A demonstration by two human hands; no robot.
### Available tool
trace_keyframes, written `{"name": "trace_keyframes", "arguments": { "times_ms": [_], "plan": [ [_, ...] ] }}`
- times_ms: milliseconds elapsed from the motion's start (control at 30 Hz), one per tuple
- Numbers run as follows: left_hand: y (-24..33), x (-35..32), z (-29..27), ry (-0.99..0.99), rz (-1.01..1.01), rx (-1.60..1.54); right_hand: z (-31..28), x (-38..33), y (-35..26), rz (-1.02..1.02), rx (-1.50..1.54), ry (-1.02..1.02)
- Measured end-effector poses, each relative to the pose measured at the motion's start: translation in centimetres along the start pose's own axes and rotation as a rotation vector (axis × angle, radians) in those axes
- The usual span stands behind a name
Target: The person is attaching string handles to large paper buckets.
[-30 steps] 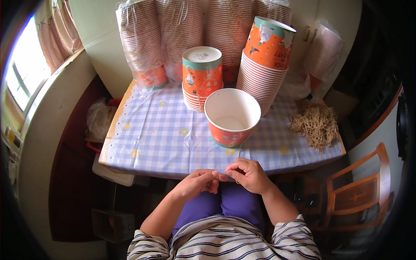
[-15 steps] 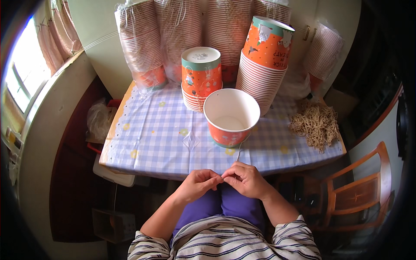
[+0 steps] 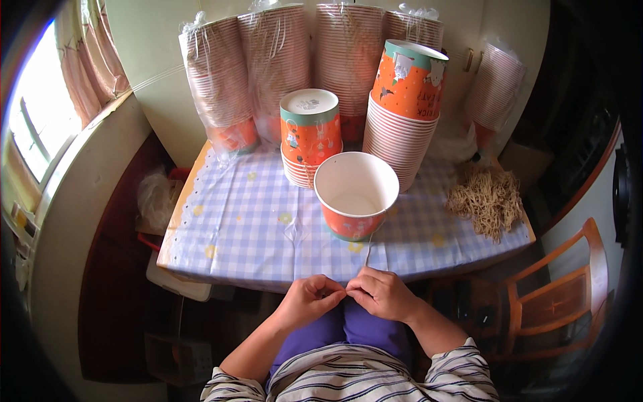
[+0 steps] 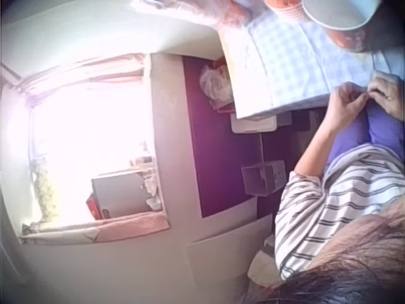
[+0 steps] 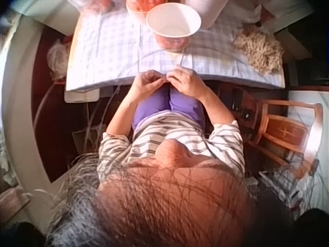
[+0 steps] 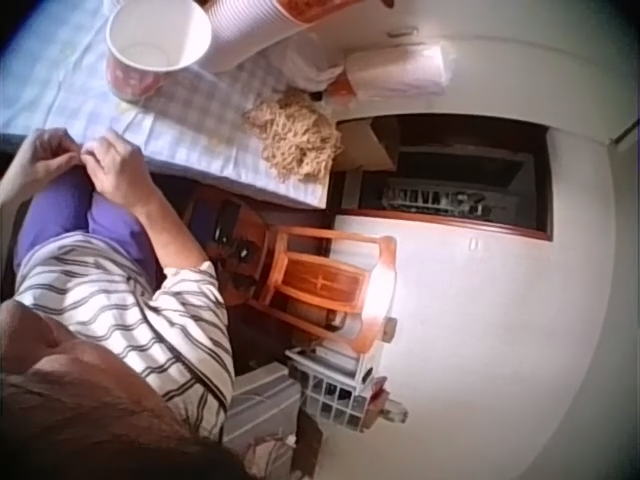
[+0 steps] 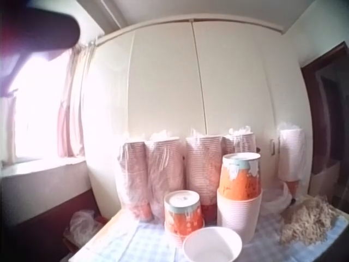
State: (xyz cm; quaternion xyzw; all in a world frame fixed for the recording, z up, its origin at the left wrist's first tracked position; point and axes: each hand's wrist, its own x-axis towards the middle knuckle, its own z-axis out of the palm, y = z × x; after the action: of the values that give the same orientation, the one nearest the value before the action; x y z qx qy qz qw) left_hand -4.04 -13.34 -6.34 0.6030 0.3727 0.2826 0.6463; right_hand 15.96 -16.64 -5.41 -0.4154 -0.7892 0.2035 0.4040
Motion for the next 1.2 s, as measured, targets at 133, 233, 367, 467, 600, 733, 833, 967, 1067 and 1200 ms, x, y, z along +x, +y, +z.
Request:
{"name": "trace_keyframes", "arguments": {
  "times_ms": [133, 233, 367, 467, 600, 733, 833, 967, 1067, 1200],
  "plan": [
    [1.2, -0.5, 0.4, 0.035, 0.145, 0.206, -0.3, 0.1, 0.0, -0.082, -0.021, 0.010],
    [0.9, -0.4, 0.4, 0.071, 0.314, 0.349, -0.3, 0.1, 0.0, -0.085, 0.029, 0.022],
    [1.3, -0.4, 0.4, 0.095, 0.502, 0.491, -0.3, 0.1, -0.4, -0.042, 0.110, 0.066],
    [1.4, -0.4, 0.4, 0.118, 0.562, 0.508, -0.3, 0.1, -0.9, -0.005, 0.106, 0.076],
    [1.8, -0.6, 0.4, 0.116, 0.572, 0.519, -0.3, 0.1, -1.6, 0.061, 0.130, 0.084],
    [1.9, -0.7, 0.4, 0.109, 0.577, 0.516, -0.2, -0.1, -1.1, -0.096, 0.018, 0.108],
    [1.8, -0.9, 0.3, 0.088, 0.550, 0.503, 0.0, -0.2, -1.1, -0.136, -0.068, 0.114],
    [1.7, -1.1, -0.1, 0.020, 0.492, 0.346, -0.3, 0.0, -1.4, -0.173, -0.077, 0.143],
    [5.0, -2.0, -1.0, -0.036, 0.406, -0.136, -1.4, 0.1, -1.2, -0.094, -0.034, 0.141],
    [11.8, -4.0, -0.1, -0.509, 0.814, -0.662, -2.4, 0.3, -1.0, 0.061, 0.072, 0.251]
  ]
}}
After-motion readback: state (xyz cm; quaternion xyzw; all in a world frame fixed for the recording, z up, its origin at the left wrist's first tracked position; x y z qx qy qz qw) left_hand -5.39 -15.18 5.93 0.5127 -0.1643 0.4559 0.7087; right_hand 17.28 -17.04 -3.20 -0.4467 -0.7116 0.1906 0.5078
